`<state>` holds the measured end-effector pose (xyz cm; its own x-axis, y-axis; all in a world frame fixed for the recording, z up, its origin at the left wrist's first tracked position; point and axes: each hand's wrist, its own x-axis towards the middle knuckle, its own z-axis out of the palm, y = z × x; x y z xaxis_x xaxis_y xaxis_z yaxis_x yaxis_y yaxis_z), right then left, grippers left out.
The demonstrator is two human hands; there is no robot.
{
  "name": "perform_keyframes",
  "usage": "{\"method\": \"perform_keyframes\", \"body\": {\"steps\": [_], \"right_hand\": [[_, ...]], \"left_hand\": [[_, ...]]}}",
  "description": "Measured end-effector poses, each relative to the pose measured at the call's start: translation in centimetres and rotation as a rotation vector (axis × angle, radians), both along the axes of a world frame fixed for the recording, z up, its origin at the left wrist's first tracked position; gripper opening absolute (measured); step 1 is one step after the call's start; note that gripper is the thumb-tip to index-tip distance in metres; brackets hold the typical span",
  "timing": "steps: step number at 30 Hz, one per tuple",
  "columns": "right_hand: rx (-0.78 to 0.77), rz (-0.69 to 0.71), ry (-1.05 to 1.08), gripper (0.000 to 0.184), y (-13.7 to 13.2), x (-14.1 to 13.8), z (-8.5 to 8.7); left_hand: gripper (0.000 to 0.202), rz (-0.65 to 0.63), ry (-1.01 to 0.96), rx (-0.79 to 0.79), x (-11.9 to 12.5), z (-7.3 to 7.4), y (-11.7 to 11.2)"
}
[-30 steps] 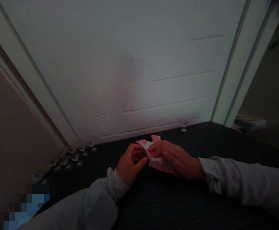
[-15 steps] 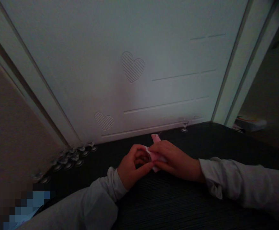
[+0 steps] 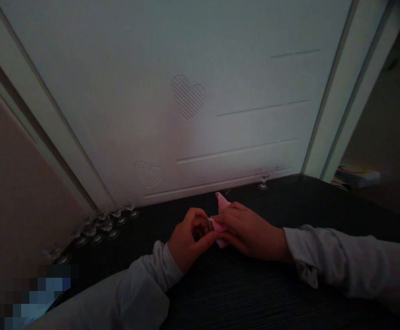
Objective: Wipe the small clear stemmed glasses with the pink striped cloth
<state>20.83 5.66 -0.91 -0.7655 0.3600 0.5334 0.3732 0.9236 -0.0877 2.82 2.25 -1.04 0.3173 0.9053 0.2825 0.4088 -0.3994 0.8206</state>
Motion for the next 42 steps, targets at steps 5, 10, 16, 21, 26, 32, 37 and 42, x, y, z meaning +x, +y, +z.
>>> {"method": "perform_keyframes", "body": {"steps": [5, 10, 16, 21, 26, 32, 37, 42], "right_hand": [[-0.005, -0.027, -0.021, 0.023, 0.0, 0.0, 0.2], [-0.058, -0.055, -0.001, 0.016, -0.1, -0.2, 0.2], [-0.079, -0.055, -0.012, 0.014, 0.0, -0.4, 0.0], [-0.077, -0.076, -0.032, 0.010, 0.3, -0.4, 0.0], [-0.093, -0.085, -0.015, 0.007, 0.7, -0.1, 0.0], [-0.040, -0.049, 0.095, 0.022, 1.4, 0.0, -0.8], [-0.188, -0.059, 0.115, 0.016, 1.5, 0.0, -1.1], [-0.394, -0.079, 0.163, 0.024, 1.4, 0.1, -0.9]], "left_hand": [[0.026, -0.003, 0.010, 0.026, 0.0, 0.0, 0.0], [0.027, 0.002, 0.021, 0.081, 0.0, -0.1, -0.1], [0.031, 0.054, 0.099, 0.177, -0.1, -0.3, -0.1], [0.031, 0.065, 0.098, 0.209, -0.2, -0.4, 0.0], [0.032, 0.095, 0.096, 0.241, -0.4, -0.5, -0.1], [0.031, 0.128, 0.240, 0.377, -0.4, -0.3, -0.5], [0.030, 0.062, 0.296, 0.533, -0.3, 0.0, -0.8], [0.032, -0.045, 0.311, 0.680, -0.3, -0.3, -0.8]]}}
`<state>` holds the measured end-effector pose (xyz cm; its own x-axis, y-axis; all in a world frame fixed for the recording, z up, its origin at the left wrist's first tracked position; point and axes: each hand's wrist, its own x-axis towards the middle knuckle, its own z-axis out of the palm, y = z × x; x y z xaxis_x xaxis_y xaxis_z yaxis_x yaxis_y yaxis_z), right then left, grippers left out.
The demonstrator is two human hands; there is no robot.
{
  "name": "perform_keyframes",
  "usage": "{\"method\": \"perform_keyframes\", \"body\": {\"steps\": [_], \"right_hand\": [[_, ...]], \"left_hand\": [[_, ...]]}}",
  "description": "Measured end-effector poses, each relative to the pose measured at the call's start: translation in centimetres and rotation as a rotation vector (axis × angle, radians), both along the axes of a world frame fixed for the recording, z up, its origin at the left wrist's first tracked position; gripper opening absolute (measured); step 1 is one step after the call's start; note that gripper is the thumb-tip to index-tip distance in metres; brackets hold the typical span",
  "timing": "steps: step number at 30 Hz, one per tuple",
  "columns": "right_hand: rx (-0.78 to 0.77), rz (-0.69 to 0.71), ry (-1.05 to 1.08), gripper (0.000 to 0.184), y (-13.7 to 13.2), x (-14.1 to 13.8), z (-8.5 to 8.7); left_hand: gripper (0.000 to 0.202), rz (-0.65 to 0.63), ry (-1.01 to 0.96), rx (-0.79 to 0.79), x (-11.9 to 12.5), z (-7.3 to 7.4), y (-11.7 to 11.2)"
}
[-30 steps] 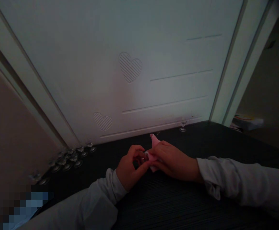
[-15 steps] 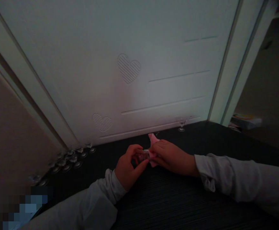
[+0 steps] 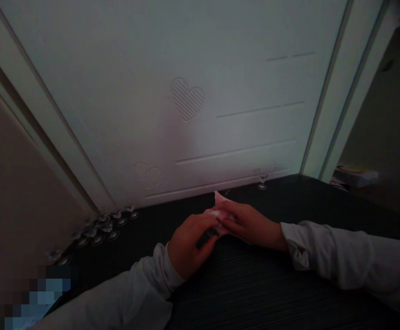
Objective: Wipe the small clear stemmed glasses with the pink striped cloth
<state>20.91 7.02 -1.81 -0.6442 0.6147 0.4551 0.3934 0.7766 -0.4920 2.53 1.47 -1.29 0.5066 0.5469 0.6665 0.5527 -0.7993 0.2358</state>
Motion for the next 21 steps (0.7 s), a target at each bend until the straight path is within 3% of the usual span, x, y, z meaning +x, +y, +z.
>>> {"method": "perform_keyframes", "body": {"steps": [6, 16, 21], "right_hand": [[-0.092, -0.060, -0.021, 0.016, 0.11, 0.02, -0.14], [0.074, -0.049, -0.119, 0.014, -0.06, 0.18, -0.09], [0.101, -0.065, -0.132, 0.015, -0.07, 0.17, -0.10]], "left_hand": [[0.027, -0.025, 0.146, 0.053, -0.11, -0.49, -0.21], [0.028, -0.060, 0.184, 0.080, 0.13, -0.25, -0.68], [0.033, -0.091, 0.121, 0.006, 0.02, -0.10, -0.54]]}}
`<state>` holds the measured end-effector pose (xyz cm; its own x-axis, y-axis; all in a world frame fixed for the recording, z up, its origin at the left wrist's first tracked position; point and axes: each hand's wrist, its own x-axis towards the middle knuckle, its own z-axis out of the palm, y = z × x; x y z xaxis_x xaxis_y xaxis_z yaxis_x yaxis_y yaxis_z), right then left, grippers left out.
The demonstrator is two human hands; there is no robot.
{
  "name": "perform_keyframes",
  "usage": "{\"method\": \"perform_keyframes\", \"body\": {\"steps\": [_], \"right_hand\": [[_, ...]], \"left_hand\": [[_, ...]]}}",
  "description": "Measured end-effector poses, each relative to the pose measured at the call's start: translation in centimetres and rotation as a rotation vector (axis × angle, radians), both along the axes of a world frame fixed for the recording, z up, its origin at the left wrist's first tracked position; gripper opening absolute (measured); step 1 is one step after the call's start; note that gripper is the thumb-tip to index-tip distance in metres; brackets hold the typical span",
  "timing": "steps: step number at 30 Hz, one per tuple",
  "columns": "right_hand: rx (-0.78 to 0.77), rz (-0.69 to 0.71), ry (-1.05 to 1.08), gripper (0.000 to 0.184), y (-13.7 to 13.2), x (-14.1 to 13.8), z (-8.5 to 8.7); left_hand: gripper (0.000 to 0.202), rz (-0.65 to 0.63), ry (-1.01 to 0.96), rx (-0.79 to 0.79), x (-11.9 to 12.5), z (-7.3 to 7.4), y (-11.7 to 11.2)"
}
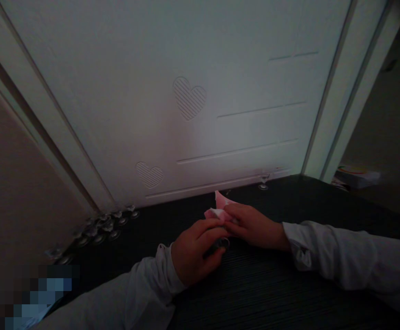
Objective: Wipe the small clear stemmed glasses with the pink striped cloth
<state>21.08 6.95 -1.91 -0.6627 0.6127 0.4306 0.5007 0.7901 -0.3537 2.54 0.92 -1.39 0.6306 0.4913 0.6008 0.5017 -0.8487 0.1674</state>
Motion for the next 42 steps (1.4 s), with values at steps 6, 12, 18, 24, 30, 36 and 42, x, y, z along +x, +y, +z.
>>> {"method": "perform_keyframes", "body": {"steps": [6, 12, 18, 24, 30, 36, 42], "right_hand": [[-0.064, 0.025, 0.051, 0.013, -0.1, -0.1, 0.2], [-0.063, 0.099, 0.083, 0.024, -0.4, -0.2, 0.4], [-0.021, 0.125, 0.014, 0.021, -0.4, -0.3, 0.7], [-0.038, 0.102, 0.039, 0.019, -0.1, -0.2, 0.4], [-0.084, 0.031, 0.084, 0.015, 0.0, -0.1, -0.2], [-0.056, 0.008, 0.079, 0.020, -0.1, -0.2, -0.1], [-0.005, 0.056, 0.021, 0.022, -0.1, -0.2, 0.1]], "left_hand": [[0.037, 0.035, -0.179, -0.210, -0.2, 0.0, 0.2], [0.028, 0.102, -0.475, -0.540, 0.0, -0.1, 0.7], [0.027, 0.106, -0.645, -0.704, -0.3, -0.5, 1.6], [0.027, 0.124, -0.575, -0.683, -0.2, -0.3, 1.3], [0.029, 0.137, -0.455, -0.568, 0.1, -0.1, 1.0], [0.032, 0.155, -0.299, -0.451, 0.0, 0.2, 0.6], [0.030, 0.157, -0.284, -0.426, 0.0, 0.2, 0.6]]}}
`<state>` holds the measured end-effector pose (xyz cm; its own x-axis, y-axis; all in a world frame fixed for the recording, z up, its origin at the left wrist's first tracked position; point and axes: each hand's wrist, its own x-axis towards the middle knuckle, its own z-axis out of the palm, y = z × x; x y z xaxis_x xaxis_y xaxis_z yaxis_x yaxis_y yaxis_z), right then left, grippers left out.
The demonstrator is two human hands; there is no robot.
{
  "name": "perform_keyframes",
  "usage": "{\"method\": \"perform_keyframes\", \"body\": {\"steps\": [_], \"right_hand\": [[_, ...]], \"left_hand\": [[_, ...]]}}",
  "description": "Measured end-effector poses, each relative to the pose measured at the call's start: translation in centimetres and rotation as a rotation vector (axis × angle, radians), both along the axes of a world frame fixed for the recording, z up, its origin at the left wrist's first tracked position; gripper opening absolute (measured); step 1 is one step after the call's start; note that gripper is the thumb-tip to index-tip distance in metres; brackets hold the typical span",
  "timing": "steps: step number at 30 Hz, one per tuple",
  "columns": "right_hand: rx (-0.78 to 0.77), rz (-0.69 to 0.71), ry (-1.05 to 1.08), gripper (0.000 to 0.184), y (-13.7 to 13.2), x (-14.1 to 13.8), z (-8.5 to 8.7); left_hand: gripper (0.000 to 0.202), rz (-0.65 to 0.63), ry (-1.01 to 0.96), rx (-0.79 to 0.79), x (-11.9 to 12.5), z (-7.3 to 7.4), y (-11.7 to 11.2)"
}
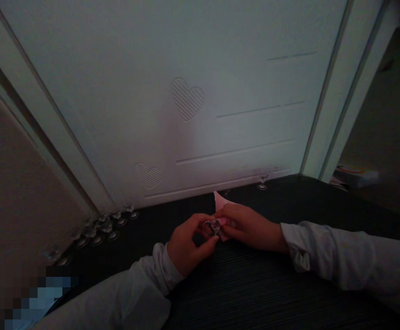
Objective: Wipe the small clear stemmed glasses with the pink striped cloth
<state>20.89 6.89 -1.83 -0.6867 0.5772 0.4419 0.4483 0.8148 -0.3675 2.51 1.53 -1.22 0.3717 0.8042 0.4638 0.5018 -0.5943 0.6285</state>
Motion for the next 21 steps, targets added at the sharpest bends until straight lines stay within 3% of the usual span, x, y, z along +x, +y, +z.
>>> {"method": "perform_keyframes", "body": {"steps": [8, 15, 21], "right_hand": [[-0.094, -0.076, 0.004, 0.013, -0.13, 0.11, 0.13], [-0.113, -0.001, 0.028, 0.022, -0.49, 0.33, 0.65], [-0.107, 0.010, 0.050, 0.020, -0.33, 0.33, 0.43]], "left_hand": [[0.030, 0.007, -0.157, -0.110, 0.05, -0.40, 0.42], [0.025, 0.034, -0.261, -0.176, 0.08, -0.49, 0.77], [0.030, 0.001, -0.072, 0.033, 0.35, -0.12, 0.04]]}}
